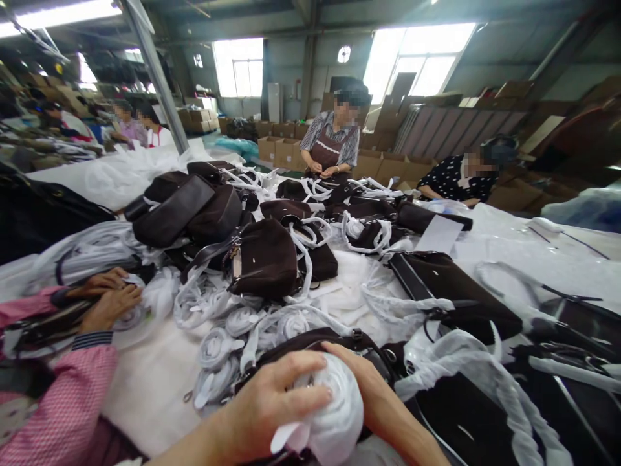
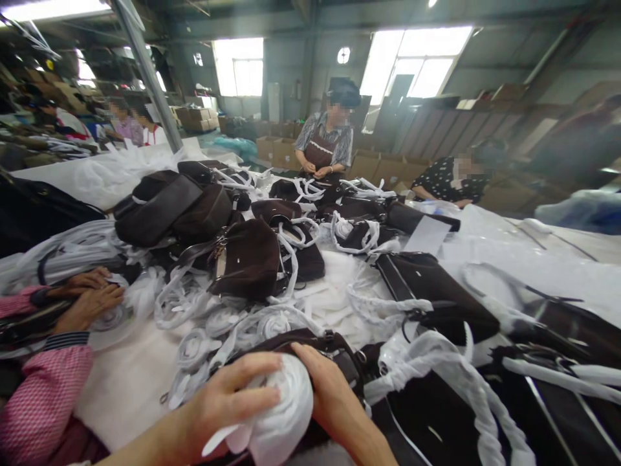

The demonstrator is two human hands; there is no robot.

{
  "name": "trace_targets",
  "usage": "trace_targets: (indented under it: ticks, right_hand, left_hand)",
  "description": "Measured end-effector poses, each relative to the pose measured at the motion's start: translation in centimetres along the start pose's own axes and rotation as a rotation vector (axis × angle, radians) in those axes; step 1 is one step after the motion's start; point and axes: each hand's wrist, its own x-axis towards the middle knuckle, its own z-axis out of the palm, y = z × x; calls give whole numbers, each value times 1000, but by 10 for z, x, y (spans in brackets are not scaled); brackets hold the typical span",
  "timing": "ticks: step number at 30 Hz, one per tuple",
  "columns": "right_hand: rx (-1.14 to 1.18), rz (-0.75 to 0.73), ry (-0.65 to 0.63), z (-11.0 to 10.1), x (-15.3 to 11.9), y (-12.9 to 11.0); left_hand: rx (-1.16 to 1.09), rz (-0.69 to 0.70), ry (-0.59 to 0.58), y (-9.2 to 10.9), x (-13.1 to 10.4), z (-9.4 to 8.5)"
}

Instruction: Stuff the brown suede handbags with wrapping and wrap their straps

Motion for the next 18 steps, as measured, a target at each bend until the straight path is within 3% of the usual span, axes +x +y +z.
trace_targets:
  ticks: [4, 6, 9, 13, 18]
  right_hand:
    - [-143, 34, -146, -5, -9, 0]
    - [-266, 51, -230, -10, -10, -13]
    - [-390, 122, -236, -17, -10, -33]
    - [-293, 64, -222, -21, -8, -43]
    - [-199, 31, -196, -25, -10, -36]
  left_hand:
    - [-141, -333, -256, -2, -16, 30]
    - [-133, -524, -302, -9, -15, 34]
    - [10, -716, -340, -18, -7, 35]
    - [214, -811, -404, -27, -2, 39]
    - [206, -709, -623, -31, 3, 36]
